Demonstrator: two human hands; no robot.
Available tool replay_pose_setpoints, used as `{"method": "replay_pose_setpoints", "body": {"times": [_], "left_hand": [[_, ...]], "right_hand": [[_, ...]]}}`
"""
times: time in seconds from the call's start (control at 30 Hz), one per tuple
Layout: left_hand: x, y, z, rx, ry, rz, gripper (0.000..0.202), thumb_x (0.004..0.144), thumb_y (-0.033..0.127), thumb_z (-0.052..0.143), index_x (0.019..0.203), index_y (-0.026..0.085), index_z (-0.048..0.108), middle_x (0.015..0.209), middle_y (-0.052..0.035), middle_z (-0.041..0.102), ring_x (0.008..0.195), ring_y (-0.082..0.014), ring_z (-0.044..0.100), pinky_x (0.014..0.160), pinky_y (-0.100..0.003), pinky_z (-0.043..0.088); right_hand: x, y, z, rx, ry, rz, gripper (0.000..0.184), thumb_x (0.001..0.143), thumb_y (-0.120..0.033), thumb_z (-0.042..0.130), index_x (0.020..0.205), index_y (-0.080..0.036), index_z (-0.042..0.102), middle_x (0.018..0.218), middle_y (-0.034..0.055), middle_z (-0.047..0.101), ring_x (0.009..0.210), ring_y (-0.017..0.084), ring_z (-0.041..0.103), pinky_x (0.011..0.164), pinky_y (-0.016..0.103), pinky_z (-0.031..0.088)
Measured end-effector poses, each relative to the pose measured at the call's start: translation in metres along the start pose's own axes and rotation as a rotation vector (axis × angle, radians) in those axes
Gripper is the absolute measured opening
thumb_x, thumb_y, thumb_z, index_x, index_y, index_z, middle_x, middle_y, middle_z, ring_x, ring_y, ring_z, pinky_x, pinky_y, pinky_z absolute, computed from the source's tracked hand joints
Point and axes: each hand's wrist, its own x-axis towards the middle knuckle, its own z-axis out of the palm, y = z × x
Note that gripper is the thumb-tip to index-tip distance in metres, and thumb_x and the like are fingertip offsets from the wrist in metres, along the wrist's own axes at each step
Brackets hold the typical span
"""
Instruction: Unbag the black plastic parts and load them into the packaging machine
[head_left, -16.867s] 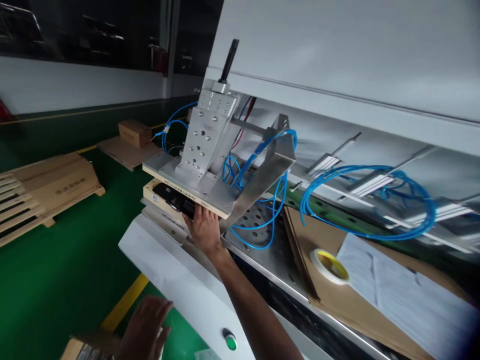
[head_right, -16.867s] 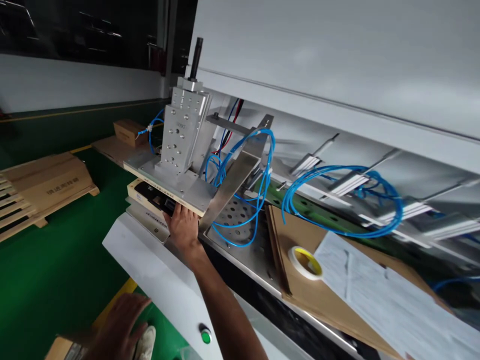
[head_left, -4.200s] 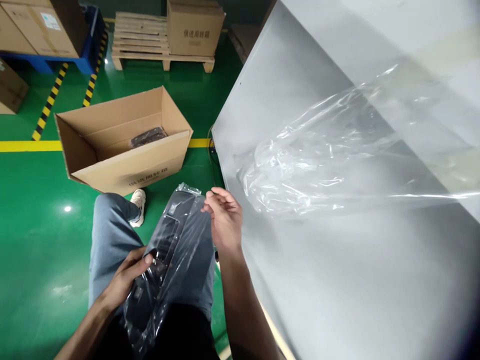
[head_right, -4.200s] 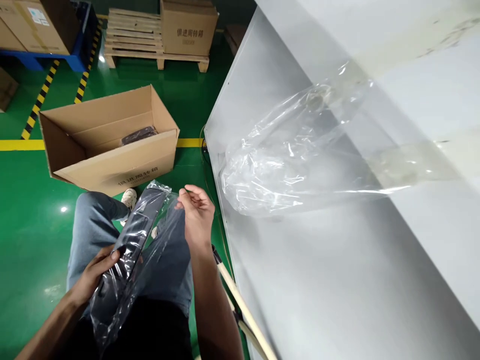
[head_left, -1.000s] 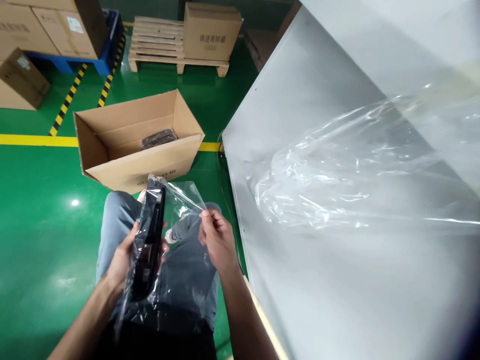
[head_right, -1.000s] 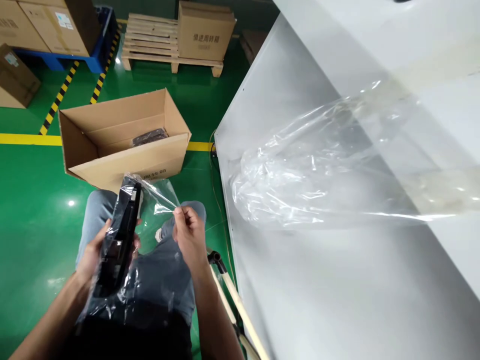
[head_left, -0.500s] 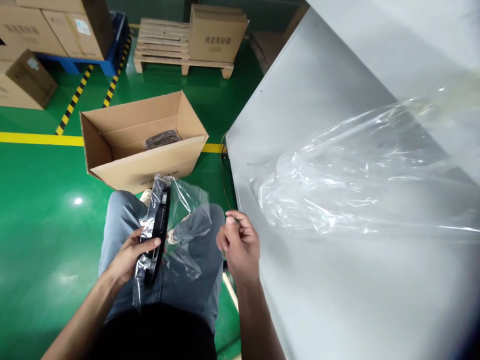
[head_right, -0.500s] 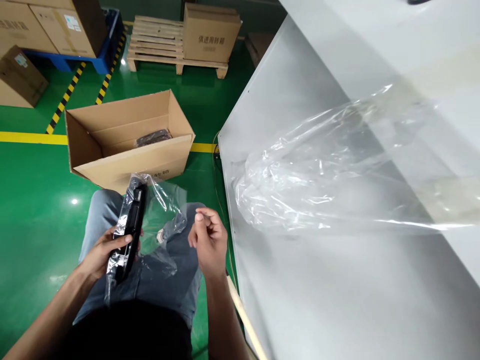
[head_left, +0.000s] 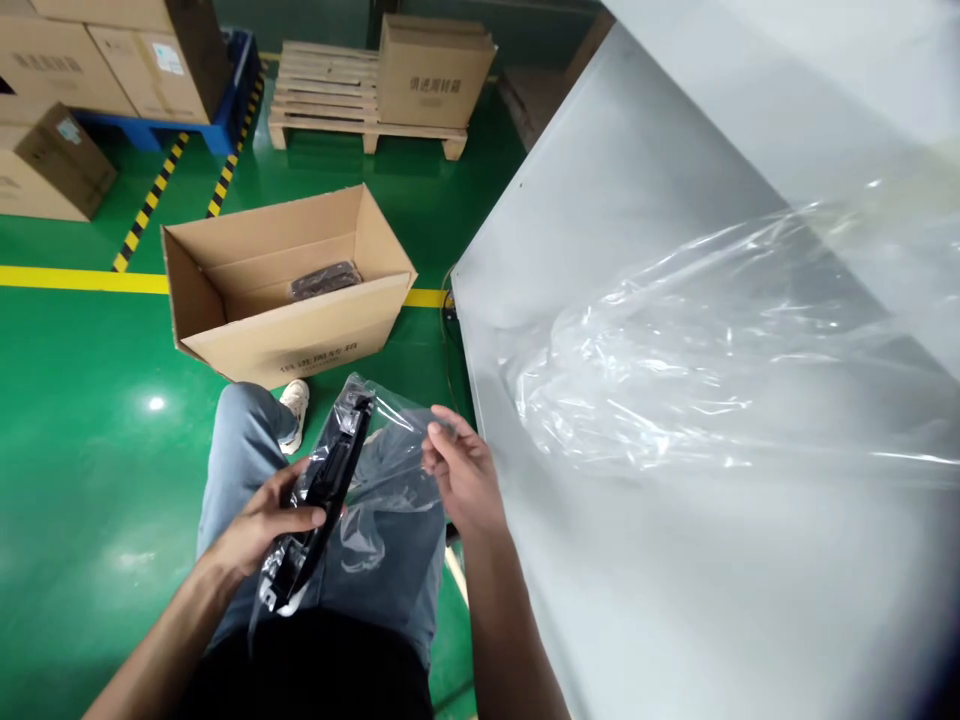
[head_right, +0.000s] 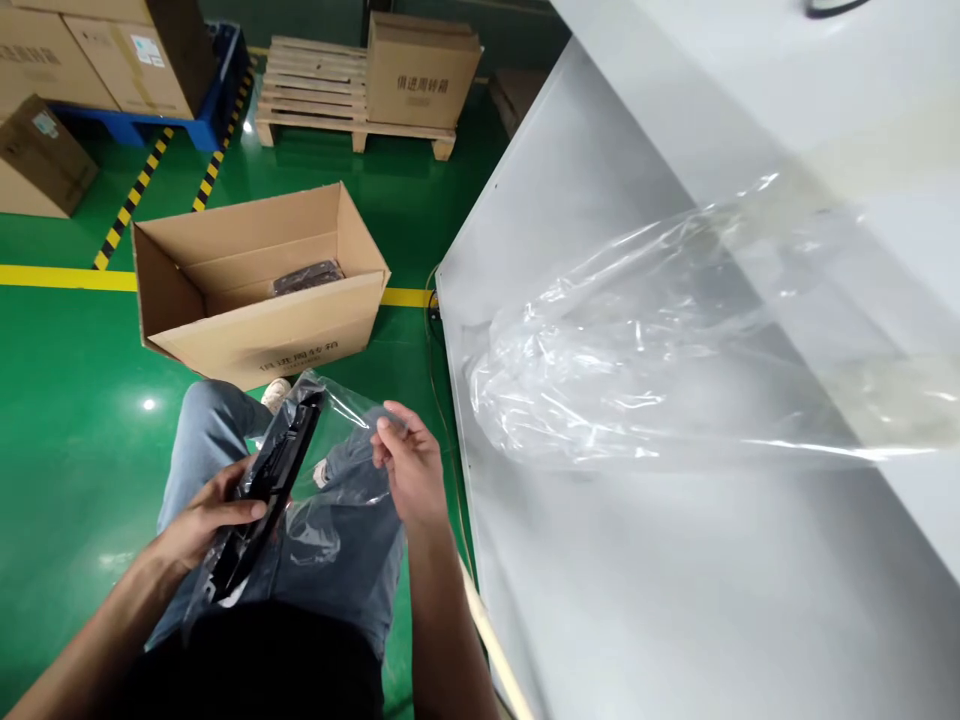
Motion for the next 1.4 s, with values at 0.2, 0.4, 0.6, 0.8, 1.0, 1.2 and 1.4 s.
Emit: {"method": "replay_pose_setpoints", "body": {"times": [0.2,0.4,0.6,0.8,1.0,1.2,1.4], "left_hand": [[0.002,0.002,-0.002,0.049,0.023,0.052,0.082,0.053,0.032,0.102,0.128,0.019,0.07,0.107,-0.0099,0.08,0.091,-0.0281,0.074,0.081,-0.034,0.057],[-0.007,0.021,-0.005,0.376,-0.047,0.181,0.067,0.064,0.033,0.099,0.126,0.024,0.076,0.131,-0.0071,0.074,0.119,-0.0307,0.067,0.102,-0.034,0.053],[-0.023,0.044,-0.003,0.697,-0.215,0.293,0.06,0.083,0.038,0.085,0.139,0.027,0.069,0.132,-0.0054,0.073,0.118,-0.0303,0.067,0.102,-0.033,0.053],[-0.029,0.043,0.002,1.354,-0.041,0.348,0.056,0.089,0.024,0.063,0.145,0.025,0.062,0.141,-0.0106,0.07,0.119,-0.0367,0.069,0.102,-0.045,0.052],[-0.02,0.046,0.009,1.294,-0.006,0.358,0.052,0.086,0.029,0.069,0.138,0.026,0.067,0.11,-0.0071,0.08,0.096,-0.0319,0.074,0.088,-0.041,0.052],[0.001,0.05,0.01,0.214,0.247,0.382,0.046,0.066,0.035,0.093,0.105,0.019,0.074,0.093,-0.0017,0.075,0.081,-0.019,0.067,0.072,-0.028,0.05],[0.021,0.049,0.021,-0.358,0.401,0.361,0.041,0.059,0.031,0.097,0.084,0.018,0.067,0.075,0.0032,0.069,0.067,-0.0127,0.065,0.064,-0.023,0.05]], "right_hand": [[-0.004,-0.001,-0.01,-0.269,0.154,-0.206,0.058,0.078,-0.051,0.087,0.127,-0.025,0.068,0.105,0.005,0.074,0.09,0.021,0.07,0.079,0.037,0.059],[-0.014,-0.05,0.008,-0.928,-0.129,-0.88,0.037,0.093,-0.031,0.075,0.13,-0.033,0.072,0.137,0.0083,0.068,0.129,0.03,0.062,0.11,0.051,0.051],[-0.01,-0.082,0.033,-1.317,-0.47,-1.106,0.029,0.105,-0.015,0.054,0.112,-0.027,0.078,0.108,0.0053,0.08,0.113,0.026,0.067,0.101,0.047,0.049],[-0.019,-0.112,0.049,-1.595,-0.621,-1.159,0.03,0.095,0.0,0.059,0.111,-0.019,0.076,0.102,0.0078,0.078,0.1,0.025,0.063,0.092,0.043,0.048],[-0.025,-0.148,0.074,-1.485,-0.565,-1.252,0.028,0.097,-0.005,0.063,0.116,-0.021,0.076,0.104,0.006,0.08,0.102,0.025,0.066,0.095,0.044,0.05],[-0.045,-0.127,0.061,-1.041,-0.228,-1.238,0.023,0.096,-0.025,0.076,0.119,-0.026,0.075,0.108,0.0052,0.079,0.1,0.023,0.072,0.091,0.041,0.057],[-0.065,-0.017,0.07,-1.149,-0.431,-0.909,0.036,0.095,-0.037,0.078,0.126,-0.022,0.069,0.106,0.0082,0.078,0.1,0.026,0.071,0.089,0.041,0.057]]}}
